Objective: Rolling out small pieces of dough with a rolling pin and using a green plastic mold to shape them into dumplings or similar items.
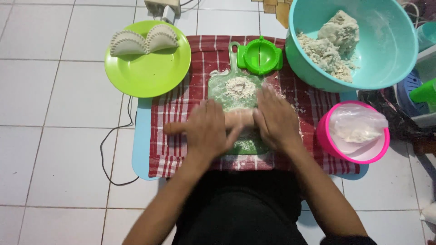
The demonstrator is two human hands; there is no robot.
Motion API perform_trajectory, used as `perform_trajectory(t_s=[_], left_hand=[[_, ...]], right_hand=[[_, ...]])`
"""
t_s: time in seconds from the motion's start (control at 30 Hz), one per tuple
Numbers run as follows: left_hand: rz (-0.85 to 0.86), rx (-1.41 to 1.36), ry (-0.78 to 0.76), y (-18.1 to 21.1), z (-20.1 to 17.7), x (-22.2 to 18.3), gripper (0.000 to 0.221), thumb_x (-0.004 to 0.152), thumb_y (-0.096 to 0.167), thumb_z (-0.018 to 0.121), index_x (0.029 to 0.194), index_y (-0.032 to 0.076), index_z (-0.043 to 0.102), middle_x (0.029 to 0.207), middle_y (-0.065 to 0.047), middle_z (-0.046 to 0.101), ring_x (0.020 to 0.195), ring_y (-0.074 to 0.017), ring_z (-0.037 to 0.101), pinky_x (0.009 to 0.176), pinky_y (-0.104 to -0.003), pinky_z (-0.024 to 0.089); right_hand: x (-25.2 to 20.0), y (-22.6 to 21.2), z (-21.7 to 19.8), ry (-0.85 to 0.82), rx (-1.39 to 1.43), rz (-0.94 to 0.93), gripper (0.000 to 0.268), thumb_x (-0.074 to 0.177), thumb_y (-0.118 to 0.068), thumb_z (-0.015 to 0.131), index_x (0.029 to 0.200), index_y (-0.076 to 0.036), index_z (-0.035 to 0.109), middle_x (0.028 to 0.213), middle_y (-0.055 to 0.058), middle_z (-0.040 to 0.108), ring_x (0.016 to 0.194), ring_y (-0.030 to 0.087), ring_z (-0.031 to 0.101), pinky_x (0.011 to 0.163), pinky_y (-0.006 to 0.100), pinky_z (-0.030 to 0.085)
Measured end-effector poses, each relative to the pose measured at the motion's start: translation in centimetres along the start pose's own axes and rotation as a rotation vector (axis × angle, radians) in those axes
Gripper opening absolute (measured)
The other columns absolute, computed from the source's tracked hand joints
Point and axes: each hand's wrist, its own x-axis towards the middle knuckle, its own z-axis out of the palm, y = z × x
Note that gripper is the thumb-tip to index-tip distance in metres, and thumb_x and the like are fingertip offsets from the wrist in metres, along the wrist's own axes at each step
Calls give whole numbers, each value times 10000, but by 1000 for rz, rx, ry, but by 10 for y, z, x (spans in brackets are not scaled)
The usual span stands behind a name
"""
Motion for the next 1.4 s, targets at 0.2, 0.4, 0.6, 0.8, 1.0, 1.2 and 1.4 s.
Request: perform_trajectory(t_s=[0.2,0.4,0.6,0.8,1.0,1.2,1.4], left_hand=[[8,93,-66,41,-28,-52,845,921,583,470,1403,-107,548,1488,-339,516,1328,-457,557,1128,-535,388],[5,-12,-485,-14,7,5,852,909,653,527,1516,59,459,1288,-228,606,1142,-390,616,976,-526,431],[43,178,154,-45,40,36,793,927,759,404,1231,74,664,942,-132,509,805,-352,543,631,-457,411],[-85,-41,-187,6,-5,-18,1169,738,869,543,1358,-122,547,1312,-370,574,1176,-494,599,1075,-576,402],[-18,24,-107,42,-48,-66,1078,882,799,413,1427,-127,503,1440,-363,530,1320,-500,543,1133,-566,367],[-54,26,-689,-10,-24,15,1101,908,876,280,1591,13,301,1395,-266,525,1228,-388,538,1017,-523,409],[73,164,220,-56,30,51,858,899,847,405,1107,66,693,854,-115,516,713,-341,545,548,-452,404]], right_hand=[[-60,-17,-17,16,-8,19,491,1057,-418,472,1468,-177,592,1538,71,567,1446,285,490,1168,437,391],[16,6,-6,-285,-23,49,575,1120,-397,332,1577,-56,405,1585,256,439,1485,408,389,1191,570,296],[81,1,-11,-441,81,262,723,1073,-454,299,1586,55,318,1649,335,235,1517,480,285,1210,621,235],[-6,-18,-19,-143,-76,44,628,1085,-526,320,1508,-109,524,1550,185,514,1417,356,506,1101,530,418],[-60,-37,-46,-80,53,17,518,1059,-441,425,1515,-226,545,1522,50,574,1454,297,469,1173,446,333],[22,5,-8,-331,82,44,668,1114,-464,266,1634,-44,275,1650,270,305,1527,431,267,1245,608,129],[99,-3,-18,-373,226,249,826,1084,-598,210,1632,19,165,1631,389,185,1510,530,258,1209,665,181]])
